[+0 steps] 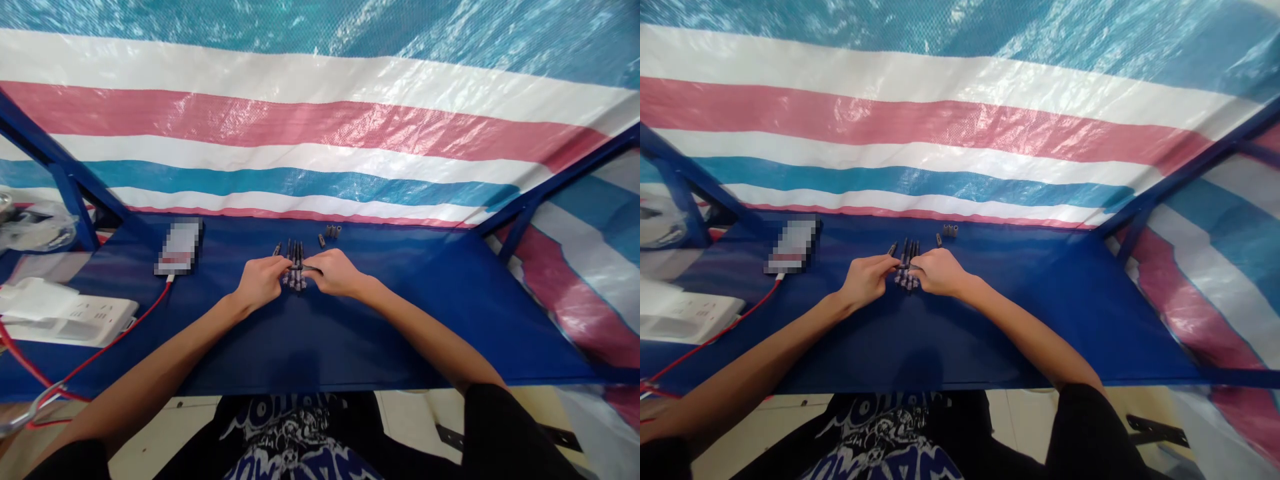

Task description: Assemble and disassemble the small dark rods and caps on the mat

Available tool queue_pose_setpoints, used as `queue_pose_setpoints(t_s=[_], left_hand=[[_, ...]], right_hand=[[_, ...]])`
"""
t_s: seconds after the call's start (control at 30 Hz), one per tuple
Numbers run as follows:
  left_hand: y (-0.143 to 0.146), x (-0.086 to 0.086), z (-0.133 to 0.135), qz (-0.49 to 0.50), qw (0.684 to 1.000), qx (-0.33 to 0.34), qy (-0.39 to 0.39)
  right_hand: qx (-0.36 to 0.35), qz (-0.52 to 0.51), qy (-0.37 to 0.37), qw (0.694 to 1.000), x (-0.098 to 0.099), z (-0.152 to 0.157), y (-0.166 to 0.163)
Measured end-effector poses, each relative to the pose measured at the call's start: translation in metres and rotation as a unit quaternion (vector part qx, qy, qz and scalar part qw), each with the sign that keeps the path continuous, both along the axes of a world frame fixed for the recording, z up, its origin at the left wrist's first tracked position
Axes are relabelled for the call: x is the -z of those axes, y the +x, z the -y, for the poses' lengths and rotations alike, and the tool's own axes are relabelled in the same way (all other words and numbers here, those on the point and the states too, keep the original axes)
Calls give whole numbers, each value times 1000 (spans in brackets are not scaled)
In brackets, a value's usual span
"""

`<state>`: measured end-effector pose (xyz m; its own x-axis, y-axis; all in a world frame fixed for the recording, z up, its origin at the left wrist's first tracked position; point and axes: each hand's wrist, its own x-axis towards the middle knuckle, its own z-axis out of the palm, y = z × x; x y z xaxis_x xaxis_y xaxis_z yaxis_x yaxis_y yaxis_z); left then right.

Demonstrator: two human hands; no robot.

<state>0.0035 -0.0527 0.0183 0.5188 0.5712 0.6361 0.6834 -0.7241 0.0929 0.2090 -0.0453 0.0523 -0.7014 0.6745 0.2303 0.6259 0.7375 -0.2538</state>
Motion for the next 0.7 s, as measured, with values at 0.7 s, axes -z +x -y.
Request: queue_pose_setpoints(t_s=[0.7], left_hand=[[-10,-7,-6,18,996,20,88]], right_hand=[[-12,-114,-23,993,-5,-11,11]])
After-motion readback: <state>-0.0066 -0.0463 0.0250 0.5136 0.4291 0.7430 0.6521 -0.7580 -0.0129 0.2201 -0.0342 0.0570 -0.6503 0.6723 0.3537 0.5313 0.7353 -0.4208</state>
